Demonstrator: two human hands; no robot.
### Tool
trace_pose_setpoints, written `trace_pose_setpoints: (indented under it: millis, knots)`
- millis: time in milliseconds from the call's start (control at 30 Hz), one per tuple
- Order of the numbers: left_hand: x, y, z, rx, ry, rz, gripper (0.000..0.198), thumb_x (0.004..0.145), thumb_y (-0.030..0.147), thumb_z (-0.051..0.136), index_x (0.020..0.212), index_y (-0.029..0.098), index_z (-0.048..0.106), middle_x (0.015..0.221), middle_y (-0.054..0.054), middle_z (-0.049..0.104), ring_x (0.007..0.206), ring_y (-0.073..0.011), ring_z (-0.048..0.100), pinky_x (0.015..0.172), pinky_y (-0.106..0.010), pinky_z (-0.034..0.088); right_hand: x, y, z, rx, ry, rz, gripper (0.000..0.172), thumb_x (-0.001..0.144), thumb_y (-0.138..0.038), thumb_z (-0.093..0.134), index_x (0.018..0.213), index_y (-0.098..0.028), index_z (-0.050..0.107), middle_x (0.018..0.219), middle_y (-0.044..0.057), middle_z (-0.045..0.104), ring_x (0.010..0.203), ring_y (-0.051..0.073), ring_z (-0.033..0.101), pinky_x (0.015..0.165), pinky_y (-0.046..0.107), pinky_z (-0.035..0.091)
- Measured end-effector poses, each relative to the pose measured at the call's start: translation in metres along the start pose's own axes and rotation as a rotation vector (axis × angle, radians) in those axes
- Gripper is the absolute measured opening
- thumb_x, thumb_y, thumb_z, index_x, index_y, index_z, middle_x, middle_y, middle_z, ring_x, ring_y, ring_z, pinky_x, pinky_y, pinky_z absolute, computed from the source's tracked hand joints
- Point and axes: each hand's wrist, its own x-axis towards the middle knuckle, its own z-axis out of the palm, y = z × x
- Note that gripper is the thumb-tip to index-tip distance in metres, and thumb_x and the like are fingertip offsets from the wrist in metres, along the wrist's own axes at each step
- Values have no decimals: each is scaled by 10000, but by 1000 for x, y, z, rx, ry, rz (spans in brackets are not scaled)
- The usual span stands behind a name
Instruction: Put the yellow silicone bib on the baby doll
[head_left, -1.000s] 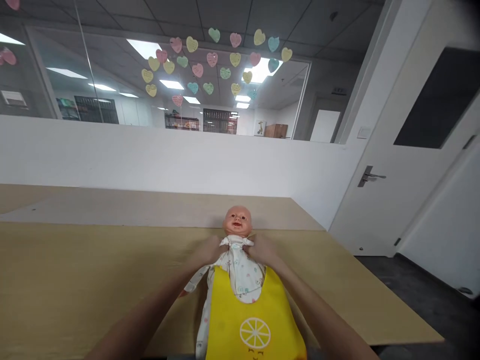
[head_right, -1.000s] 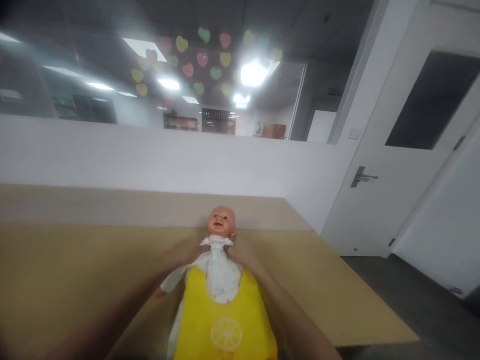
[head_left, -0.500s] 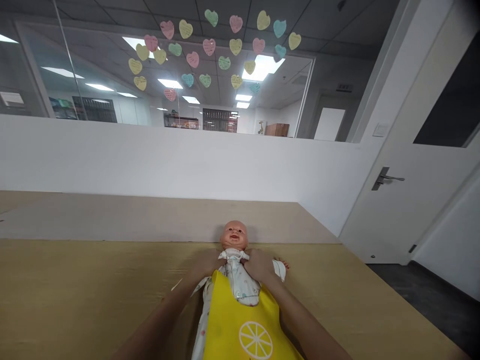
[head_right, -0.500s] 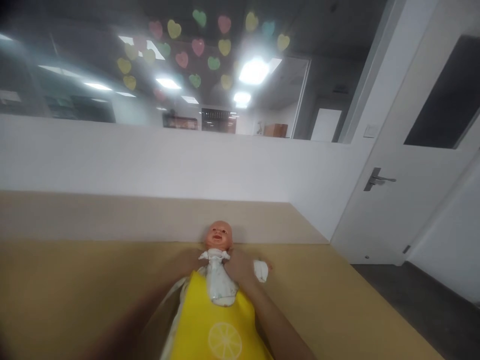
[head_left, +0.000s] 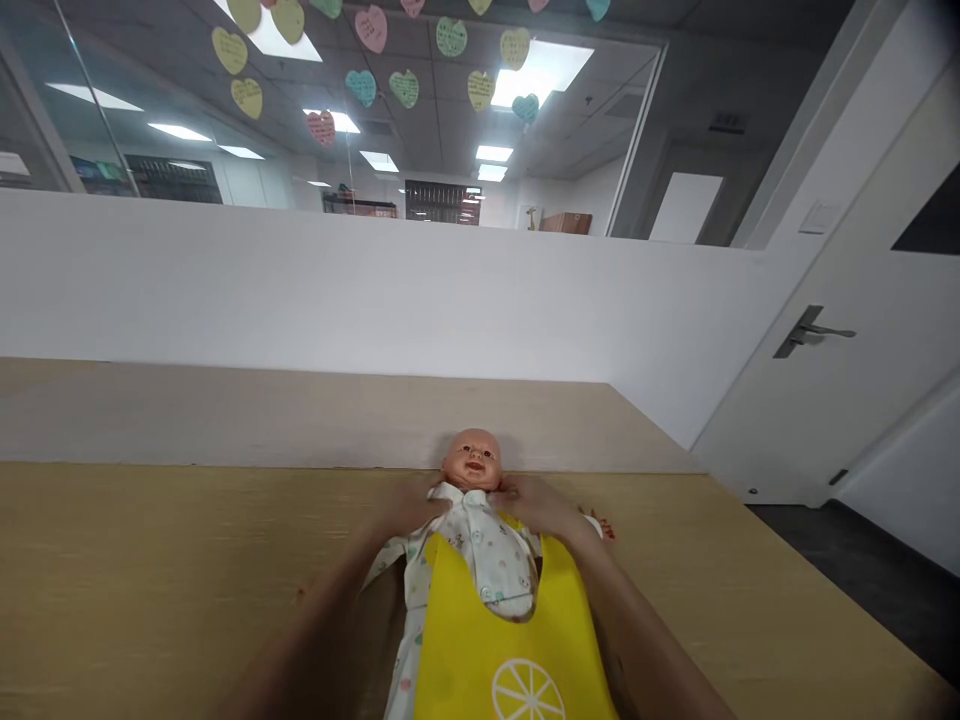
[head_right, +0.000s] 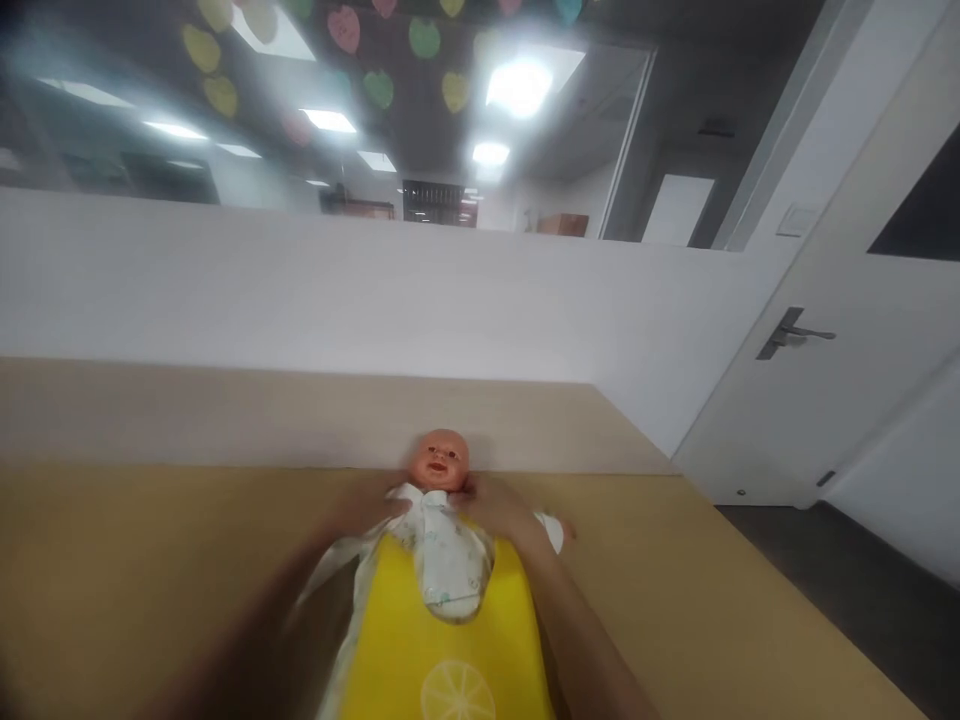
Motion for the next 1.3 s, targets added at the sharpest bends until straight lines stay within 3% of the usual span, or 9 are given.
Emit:
trace_pose_setpoints:
  millis: [100, 167, 267, 367, 467, 733, 967, 1167, 1300]
  knots:
    - [-16, 14, -20, 143, 120, 13, 322, 887, 403, 438, 870, 188, 676, 906, -68, 703, 868, -240, 619, 742, -316, 409, -7, -10, -23, 119, -1, 18, 424, 853, -563, 510, 930, -181, 678, 869, 55, 675, 685, 161, 565, 552, 240, 341]
    - [-30, 25, -26, 138, 17, -41, 472, 909, 522, 357, 781, 177, 653, 762, -57, 677, 728, -219, 610, 642, -302, 382, -10, -17, -34, 221, 79, -9, 462, 831, -613, 521, 876, -175, 660, 816, 38, 648, 657, 139, 534, 533, 227, 338]
    - [-43, 39, -22, 81, -176, -39, 431, 847, 584, 453, 961, 221, 658, 863, -33, 696, 786, -218, 628, 632, -278, 379, -10, -26, -41, 391, 292, -77, 390, 834, -543, 535, 782, -165, 617, 774, 20, 622, 657, 119, 521, 542, 207, 371]
    - [-46, 45, -16, 61, -232, -23, 458, 700, 461, 668, 1125, 297, 617, 997, -6, 696, 888, -234, 626, 675, -265, 399, -7, -26, -41, 500, 404, -57, 313, 811, -473, 554, 769, -165, 595, 836, 21, 631, 530, 82, 451, 439, 192, 333]
    - [-46, 46, -23, -10, -246, -1, 392, 649, 316, 704, 1039, 316, 662, 957, 25, 686, 837, -212, 610, 667, -252, 395, -2, -15, -40, 601, 473, -22, 363, 791, -526, 573, 808, -164, 596, 843, 29, 622, 437, 54, 350, 365, 189, 273]
    - [-29, 16, -36, -396, 35, -22, 415, 680, 287, 674, 1091, 251, 634, 880, 23, 602, 717, -149, 579, 619, -232, 425, 24, 18, -32, 680, 710, 3, 502, 717, -635, 609, 807, -141, 619, 787, 71, 644, 562, 124, 510, 471, 217, 379]
    - [13, -21, -9, -270, 355, -99, 462, 696, 242, 617, 1157, 231, 587, 715, 54, 506, 589, -112, 528, 563, -223, 387, 45, 44, -17, 621, 712, 59, 442, 727, -568, 589, 788, -132, 631, 773, 71, 652, 659, 163, 565, 582, 253, 437]
    - [27, -43, 11, -137, 346, -169, 464, 758, 268, 599, 1216, 215, 549, 696, 33, 588, 680, -147, 592, 623, -233, 410, 45, 46, -12, 412, 482, 68, 317, 798, -436, 536, 871, -153, 659, 867, 65, 681, 758, 176, 618, 688, 269, 462]
    - [19, -39, 5, -25, 281, -167, 352, 824, 414, 544, 1103, 205, 595, 718, -2, 630, 725, -182, 617, 621, -256, 393, 26, 25, -21, 81, 355, 84, 273, 846, -385, 508, 908, -174, 670, 960, 72, 686, 852, 187, 621, 716, 269, 422]
